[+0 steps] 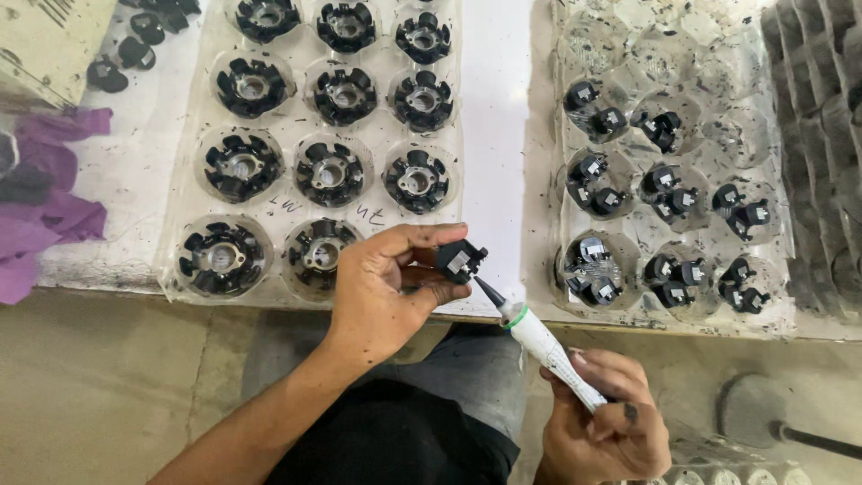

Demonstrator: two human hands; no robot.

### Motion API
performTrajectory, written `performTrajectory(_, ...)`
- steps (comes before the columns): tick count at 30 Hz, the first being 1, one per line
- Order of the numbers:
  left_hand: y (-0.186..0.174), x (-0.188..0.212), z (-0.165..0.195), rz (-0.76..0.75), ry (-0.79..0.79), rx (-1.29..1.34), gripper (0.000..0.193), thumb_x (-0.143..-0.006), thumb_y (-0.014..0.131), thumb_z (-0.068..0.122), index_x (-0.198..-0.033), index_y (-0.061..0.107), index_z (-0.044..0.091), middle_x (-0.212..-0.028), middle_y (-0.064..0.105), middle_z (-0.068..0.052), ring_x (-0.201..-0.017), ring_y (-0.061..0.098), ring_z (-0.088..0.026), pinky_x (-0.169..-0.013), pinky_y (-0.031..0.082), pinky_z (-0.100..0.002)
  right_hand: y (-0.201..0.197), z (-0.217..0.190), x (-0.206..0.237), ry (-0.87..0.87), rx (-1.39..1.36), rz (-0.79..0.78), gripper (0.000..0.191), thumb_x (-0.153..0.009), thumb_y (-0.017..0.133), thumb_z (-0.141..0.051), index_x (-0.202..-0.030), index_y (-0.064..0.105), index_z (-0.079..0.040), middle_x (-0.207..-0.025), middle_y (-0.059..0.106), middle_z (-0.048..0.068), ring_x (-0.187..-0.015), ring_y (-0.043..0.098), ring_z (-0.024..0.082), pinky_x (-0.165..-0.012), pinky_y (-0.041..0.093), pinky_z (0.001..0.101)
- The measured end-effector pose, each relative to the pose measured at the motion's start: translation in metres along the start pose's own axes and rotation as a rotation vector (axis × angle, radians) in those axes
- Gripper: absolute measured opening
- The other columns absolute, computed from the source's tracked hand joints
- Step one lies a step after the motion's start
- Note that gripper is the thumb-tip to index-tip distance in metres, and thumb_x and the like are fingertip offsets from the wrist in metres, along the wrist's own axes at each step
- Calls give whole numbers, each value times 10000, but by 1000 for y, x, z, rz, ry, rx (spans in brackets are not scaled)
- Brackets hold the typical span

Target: The person sits on the floor and applies adhesive from a squeeze tube to small black plastic components, picking each part from a blister tray, dispensing glue onto it, and placing it back into the tray one at a time.

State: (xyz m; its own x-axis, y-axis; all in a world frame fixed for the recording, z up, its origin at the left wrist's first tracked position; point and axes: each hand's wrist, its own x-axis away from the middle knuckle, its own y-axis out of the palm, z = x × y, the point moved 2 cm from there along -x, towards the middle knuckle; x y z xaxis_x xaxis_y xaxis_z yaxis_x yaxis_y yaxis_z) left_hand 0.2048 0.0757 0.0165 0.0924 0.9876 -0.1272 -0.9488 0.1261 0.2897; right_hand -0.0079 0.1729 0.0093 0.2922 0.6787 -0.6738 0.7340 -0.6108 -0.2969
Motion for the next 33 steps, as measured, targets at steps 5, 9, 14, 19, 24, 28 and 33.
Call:
performTrajectory(5, -5, 5, -7, 33, 7, 70, 458, -823, 667, -247, -1229, 676, -36, -1168, 732, -102, -1014, 741, -152, -883, 691, -311, -2, -8, -4, -63, 40, -97, 559, -736, 839, 154, -776, 334, -83, -948, 690, 201, -970, 739, 323, -773, 622, 345)
performTrajectory(9, -5, 9, -5, 17, 13, 76, 463, -815, 676, -249, -1226, 669, -36, -1195, 696, -88, -1029, 730, -151, -893, 692, -313, 4, -10, -2, -113, 57, -30, 517, -773, 812, 179, -748, 356, -63, -947, 692, 221, -888, 743, 318, -740, 629, 352)
performTrajectory(14, -5, 11, -3, -10, -21, 50, 493, -817, 701, -248, -1263, 675, -37, -1148, 695, -81, -1019, 715, -154, -906, 670, -312, 9, -11, -11, -257, -24, -28, 472, -777, 738, 181, -704, 330, -45, -924, 700, 221, -882, 751, 362, -748, 649, 407)
performTrajectory(19, -5, 10, -5, -33, -79, 37, 506, -797, 701, -239, -1255, 668, -25, -1159, 681, -70, -1048, 720, -151, -924, 662, -296, 6, -12, -16, -275, 6, -85, 505, -737, 716, 189, -657, 287, -66, -915, 691, 254, -861, 746, 375, -712, 644, 411)
performTrajectory(24, -7, 9, -10, -40, -125, 46, 508, -803, 721, -224, -1265, 668, -22, -1136, 709, -87, -1033, 724, -156, -923, 657, -291, 8, -12, -15, -272, -9, -82, 527, -721, 720, 201, -648, 275, -72, -903, 687, 246, -831, 736, 347, -703, 649, 412)
performTrajectory(28, -8, 9, -12, -43, -102, 65, 502, -812, 730, -217, -1269, 658, -23, -1155, 707, -89, -1049, 723, -157, -927, 656, -293, 9, -10, -13, -248, -13, -72, 533, -716, 723, 204, -646, 273, -74, -892, 685, 237, -809, 724, 329, -710, 653, 413)
performTrajectory(33, -8, 9, -13, -33, -115, 88, 497, -820, 713, -219, -1272, 657, -21, -1168, 706, -90, -1060, 720, -155, -929, 658, -295, 9, -6, -12, -243, -20, -67, 508, -713, 712, 204, -648, 288, -67, -885, 685, 231, -798, 718, 312, -733, 666, 428)
